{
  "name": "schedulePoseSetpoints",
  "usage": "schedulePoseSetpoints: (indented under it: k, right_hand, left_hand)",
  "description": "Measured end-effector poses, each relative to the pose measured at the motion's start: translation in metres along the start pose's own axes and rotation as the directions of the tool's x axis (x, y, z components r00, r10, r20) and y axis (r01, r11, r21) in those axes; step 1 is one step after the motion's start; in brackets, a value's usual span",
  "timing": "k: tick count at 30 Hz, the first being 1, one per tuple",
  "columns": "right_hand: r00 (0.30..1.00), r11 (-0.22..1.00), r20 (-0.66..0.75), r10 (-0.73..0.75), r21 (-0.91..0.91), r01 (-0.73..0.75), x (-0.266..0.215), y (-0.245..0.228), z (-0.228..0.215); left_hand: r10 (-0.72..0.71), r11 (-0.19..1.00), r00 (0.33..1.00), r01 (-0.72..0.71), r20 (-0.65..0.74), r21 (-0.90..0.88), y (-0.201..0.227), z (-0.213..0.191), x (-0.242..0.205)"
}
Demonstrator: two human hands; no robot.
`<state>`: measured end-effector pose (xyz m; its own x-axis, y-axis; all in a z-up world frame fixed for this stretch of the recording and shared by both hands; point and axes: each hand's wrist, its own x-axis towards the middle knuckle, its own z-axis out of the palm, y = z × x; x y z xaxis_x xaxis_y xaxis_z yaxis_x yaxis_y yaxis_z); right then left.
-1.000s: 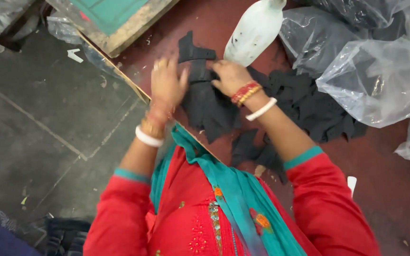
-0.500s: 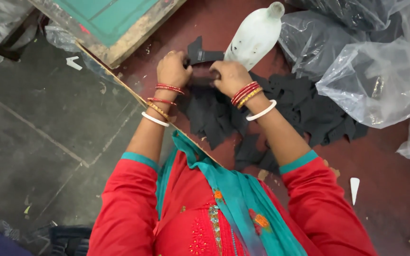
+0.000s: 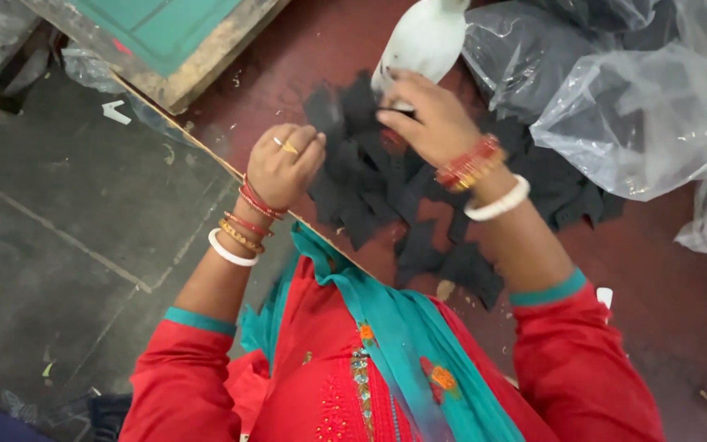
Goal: The person sorts black fabric pieces on a table, picking them up, folding them, and placing them into a pile. They also move the fabric pieces to a nearby machine and back to the table.
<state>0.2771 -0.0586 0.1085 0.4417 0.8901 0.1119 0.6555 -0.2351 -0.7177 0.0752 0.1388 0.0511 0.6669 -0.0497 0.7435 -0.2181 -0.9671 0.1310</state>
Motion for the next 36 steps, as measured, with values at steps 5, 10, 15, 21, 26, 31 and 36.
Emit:
schedulePoseSetpoints:
  k: [5, 10, 15, 21, 26, 31, 36]
  right_hand:
    - [0.995, 0.995, -0.041, 0.094, 0.042, -0.093, -0.069, -0.005, -0.025]
    - [0.897, 0.822, 0.327, 0.299, 0.389, -0.416, -0.159, 0.092, 0.046]
    - [0.936, 0.952, 0.209, 0.284, 0.058, -0.302, -0.166, 0.087, -0.015]
    - [0.955, 0.997, 0.297, 0.015, -0.077, 0.008, -0.118, 0.097, -0.026]
    - [0.882, 0.959, 0.425, -0.203, -0.094, 0.266, -0.087, 0.093, 0.022]
    - [0.918, 0.899, 0.313, -0.242, -0.284, 0.334, -0.099, 0.071, 0.02]
    - [0.916, 0.93, 0.363, -0.174, -0.244, 0.273, -0.097, 0.074, 0.027]
  left_hand:
    - [0.217, 0.975, 0.976, -0.216, 0.02, -0.05, 0.037, 0.005, -0.008]
    - [0.43, 0.867, 0.9, -0.433, -0.068, -0.248, 0.088, 0.017, -0.022]
    - [0.182, 0.929, 0.971, -0.118, 0.155, -0.35, 0.124, 0.02, -0.056]
    - [-0.271, 0.94, 0.939, 0.306, 0.21, -0.152, 0.147, 0.021, -0.062]
    - [-0.392, 0.913, 0.906, 0.404, 0.158, -0.057, 0.147, 0.026, -0.069]
    - [-0.429, 0.892, 0.878, 0.449, 0.211, -0.055, 0.141, 0.027, -0.075]
    - [-0.415, 0.893, 0.89, 0.438, 0.187, -0.103, 0.138, 0.031, -0.082]
